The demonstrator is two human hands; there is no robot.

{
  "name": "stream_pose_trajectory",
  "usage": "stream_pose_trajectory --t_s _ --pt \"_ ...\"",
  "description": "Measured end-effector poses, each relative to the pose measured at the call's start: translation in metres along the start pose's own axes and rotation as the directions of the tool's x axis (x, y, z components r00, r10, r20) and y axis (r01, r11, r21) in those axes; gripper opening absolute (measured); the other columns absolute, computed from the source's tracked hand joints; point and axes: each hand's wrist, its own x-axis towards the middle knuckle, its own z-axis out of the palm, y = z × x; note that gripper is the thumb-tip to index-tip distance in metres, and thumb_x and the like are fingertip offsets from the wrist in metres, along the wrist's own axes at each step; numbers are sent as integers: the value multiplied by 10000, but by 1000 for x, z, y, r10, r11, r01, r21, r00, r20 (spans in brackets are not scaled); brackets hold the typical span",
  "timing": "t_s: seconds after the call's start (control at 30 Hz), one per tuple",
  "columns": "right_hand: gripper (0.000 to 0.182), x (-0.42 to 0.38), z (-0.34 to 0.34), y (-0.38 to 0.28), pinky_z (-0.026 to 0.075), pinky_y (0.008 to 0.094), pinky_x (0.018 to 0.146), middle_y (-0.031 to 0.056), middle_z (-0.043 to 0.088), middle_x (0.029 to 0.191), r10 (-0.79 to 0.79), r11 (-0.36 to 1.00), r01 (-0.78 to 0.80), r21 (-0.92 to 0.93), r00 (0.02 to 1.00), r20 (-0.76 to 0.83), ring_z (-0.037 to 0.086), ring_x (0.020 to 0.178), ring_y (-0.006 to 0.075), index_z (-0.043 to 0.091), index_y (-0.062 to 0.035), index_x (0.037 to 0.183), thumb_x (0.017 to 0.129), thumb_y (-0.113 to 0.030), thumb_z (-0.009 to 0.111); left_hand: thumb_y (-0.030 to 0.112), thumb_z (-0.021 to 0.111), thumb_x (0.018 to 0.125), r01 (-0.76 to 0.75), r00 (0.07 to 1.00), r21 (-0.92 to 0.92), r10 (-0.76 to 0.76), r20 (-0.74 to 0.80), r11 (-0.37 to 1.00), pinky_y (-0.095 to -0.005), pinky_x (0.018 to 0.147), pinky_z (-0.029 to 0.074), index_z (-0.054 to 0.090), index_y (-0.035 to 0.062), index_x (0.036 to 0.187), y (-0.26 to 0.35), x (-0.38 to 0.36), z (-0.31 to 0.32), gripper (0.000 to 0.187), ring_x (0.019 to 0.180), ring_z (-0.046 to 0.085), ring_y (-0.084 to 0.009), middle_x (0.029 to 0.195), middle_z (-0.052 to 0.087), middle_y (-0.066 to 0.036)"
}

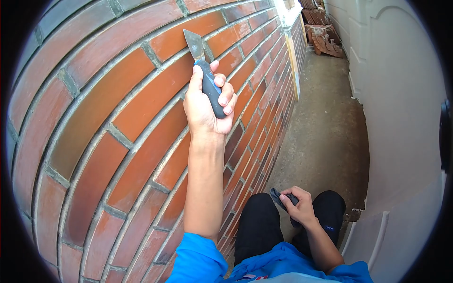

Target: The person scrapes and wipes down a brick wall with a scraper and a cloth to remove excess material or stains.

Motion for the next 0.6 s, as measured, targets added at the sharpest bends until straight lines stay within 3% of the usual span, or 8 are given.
stream_pose_trajectory --t_s 0.33,0.47,0.6 --pt "100 1 -3 -9 472 305 636 133 636 755 -42 999 42 -1 999 29 636 682 235 685 3 874 810 -72 697 301 431 1022 47 999 -31 -47 14 998 -224 320 335 466 -49 1153 8 -4 8 375 436 402 -99 728 497 -48" --pt "108 3 -4 -11 474 307 634 130 638 759 -13 1000 13 -10 999 53 639 682 228 682 4 883 813 -77 696 302 434 1021 33 999 59 -33 3 998 -225 331 326 464 -50 1154 12 11 2 377 441 401 -97 730 498 -52" --pt "114 29 7 -20 474 306 630 124 638 759 -145 988 150 46 984 -101 637 679 216 677 6 900 825 -78 691 315 427 1025 103 993 13 -104 58 995 -225 330 331 480 -57 1152 19 -1 5 397 441 403 -102 732 493 -51"
